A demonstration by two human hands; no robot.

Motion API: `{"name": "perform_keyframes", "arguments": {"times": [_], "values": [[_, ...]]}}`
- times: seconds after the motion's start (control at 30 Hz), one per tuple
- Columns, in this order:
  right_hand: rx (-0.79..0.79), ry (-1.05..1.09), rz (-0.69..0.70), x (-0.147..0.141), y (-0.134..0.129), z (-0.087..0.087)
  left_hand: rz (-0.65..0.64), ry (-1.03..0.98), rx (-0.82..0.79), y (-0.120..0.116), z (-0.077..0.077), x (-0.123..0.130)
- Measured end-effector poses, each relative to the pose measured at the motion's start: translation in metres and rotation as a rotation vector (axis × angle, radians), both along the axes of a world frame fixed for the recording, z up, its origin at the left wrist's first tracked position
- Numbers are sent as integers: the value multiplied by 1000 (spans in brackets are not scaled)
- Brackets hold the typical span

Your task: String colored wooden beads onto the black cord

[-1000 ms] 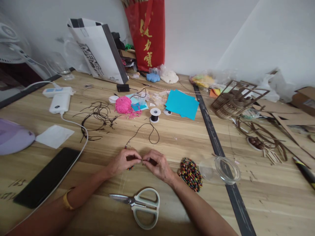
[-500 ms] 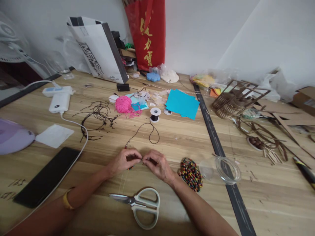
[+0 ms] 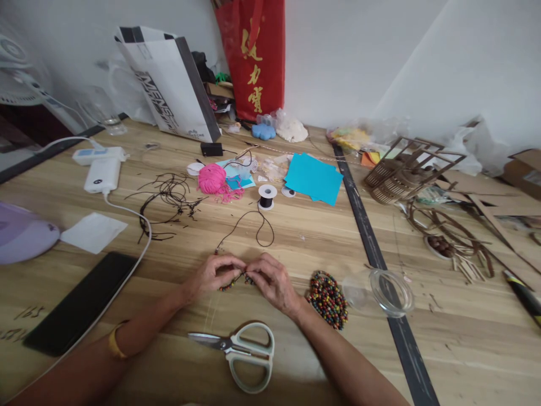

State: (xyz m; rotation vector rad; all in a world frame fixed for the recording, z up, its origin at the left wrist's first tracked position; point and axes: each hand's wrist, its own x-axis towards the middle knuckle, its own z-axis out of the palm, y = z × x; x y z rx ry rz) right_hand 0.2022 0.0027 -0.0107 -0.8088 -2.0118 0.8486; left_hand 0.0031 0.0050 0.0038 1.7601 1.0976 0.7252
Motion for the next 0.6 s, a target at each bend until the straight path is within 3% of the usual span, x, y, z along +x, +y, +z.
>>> {"name": "perform_keyframes", "arguments": {"times": [0.23, 0.43, 0.6], "values": [[-15, -15, 26, 0, 0, 0, 3, 9, -25, 2, -2, 1], [-64, -28, -169, 7, 9, -3, 69, -2, 11, 2, -6, 1], [-86, -119, -146, 8, 14, -6, 94, -16, -6, 1, -4, 1]]}}
